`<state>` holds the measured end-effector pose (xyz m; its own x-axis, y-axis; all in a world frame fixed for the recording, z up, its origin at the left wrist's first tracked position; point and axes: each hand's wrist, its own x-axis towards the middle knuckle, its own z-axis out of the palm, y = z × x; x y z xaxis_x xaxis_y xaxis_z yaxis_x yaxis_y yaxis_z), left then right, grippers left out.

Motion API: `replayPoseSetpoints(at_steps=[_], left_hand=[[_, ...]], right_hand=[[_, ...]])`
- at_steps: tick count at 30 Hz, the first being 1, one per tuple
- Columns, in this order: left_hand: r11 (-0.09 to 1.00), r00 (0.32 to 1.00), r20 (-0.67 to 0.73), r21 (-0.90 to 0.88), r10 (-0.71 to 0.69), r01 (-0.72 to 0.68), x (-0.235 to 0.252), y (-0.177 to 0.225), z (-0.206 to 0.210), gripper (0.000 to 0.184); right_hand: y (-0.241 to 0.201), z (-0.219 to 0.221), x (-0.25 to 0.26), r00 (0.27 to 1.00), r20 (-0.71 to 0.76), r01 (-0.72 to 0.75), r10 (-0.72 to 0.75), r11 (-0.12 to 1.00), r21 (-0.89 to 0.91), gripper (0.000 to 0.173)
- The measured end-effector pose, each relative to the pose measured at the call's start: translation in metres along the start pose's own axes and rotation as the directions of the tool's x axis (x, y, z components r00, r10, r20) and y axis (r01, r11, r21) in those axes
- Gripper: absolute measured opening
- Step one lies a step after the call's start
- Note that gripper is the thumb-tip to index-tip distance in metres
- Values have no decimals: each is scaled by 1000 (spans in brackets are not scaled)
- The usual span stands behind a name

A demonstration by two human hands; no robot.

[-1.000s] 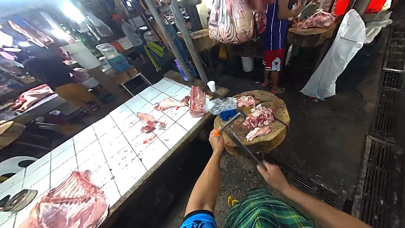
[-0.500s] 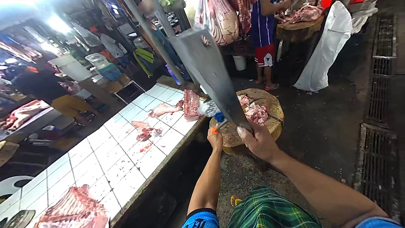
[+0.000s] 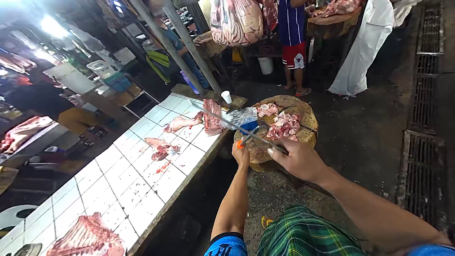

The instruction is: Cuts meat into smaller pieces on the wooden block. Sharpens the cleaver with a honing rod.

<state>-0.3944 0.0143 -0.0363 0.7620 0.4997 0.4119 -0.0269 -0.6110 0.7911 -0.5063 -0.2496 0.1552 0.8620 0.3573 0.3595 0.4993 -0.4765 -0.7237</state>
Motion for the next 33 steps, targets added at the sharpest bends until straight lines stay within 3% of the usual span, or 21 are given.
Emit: replayPoseSetpoints(at_steps=[2, 4, 6, 7, 9, 11, 12, 14, 16, 18, 22, 27, 29, 31, 33], left_hand=[[999, 1000, -21, -27, 19, -20, 1, -4, 5, 25], [1000, 1000, -18, -30, -3, 2, 2, -4, 2, 30], [999, 999, -24, -44, -31, 30, 3, -6, -5, 32], [999, 998, -28, -23, -48, 47, 5, -8, -9, 33], [995, 995, -42, 56, -85, 88, 10, -11, -14, 35], [987, 993, -44, 108, -113, 117, 14, -11, -16, 36], [986, 992, -37, 116, -120, 123, 12, -12, -15, 37], [992, 996, -34, 90, -88, 91, 7, -14, -10, 37], [998, 998, 17, 30, -62, 62, 1, -6, -6, 35], [995, 994, 62, 45, -91, 88, -4, 2, -5, 32], [996, 995, 51, 15, -83, 82, -13, -3, 1, 18], [999, 999, 29, 10, -40, 40, -21, -11, 4, 22], [999, 999, 32, 41, -24, 23, -22, -12, -1, 25], [994, 999, 18, 100, -37, 35, -14, -16, -14, 27], [983, 997, 2, 168, -78, 77, -4, -20, -29, 29]], right_hand=[[-3, 13, 7, 977, -176, 140, -120, 984, 107, 26], [35, 49, -13, 978, -185, 128, -97, 978, 162, 28], [99, 87, -60, 994, -6, -110, 111, 991, 70, 39], [128, 100, -87, 958, 124, -257, 259, 966, -29, 43], [158, 105, -117, 791, 340, -455, 509, 860, -230, 47], [144, 84, -108, 700, 421, -458, 578, 814, -356, 48], [122, 67, -94, 713, 435, -416, 550, 831, -370, 47], [63, 27, -56, 808, 403, -303, 430, 890, -341, 46], [14, -3, -27, 930, 264, -185, 257, 946, -266, 42], [-11, -13, -10, 994, 69, -75, 87, 984, -161, 32], [-18, -1, 1, 971, -205, 148, -126, 984, 98, 24], [10, 17, -7, 964, -227, 167, -139, 980, 108, 21], [44, 40, -32, 988, -152, 53, -42, 996, 69, 30], [94, 67, -82, 979, 64, -192, 193, 981, -31, 42], [139, 79, -132, 829, 316, -410, 461, 886, -216, 47]])
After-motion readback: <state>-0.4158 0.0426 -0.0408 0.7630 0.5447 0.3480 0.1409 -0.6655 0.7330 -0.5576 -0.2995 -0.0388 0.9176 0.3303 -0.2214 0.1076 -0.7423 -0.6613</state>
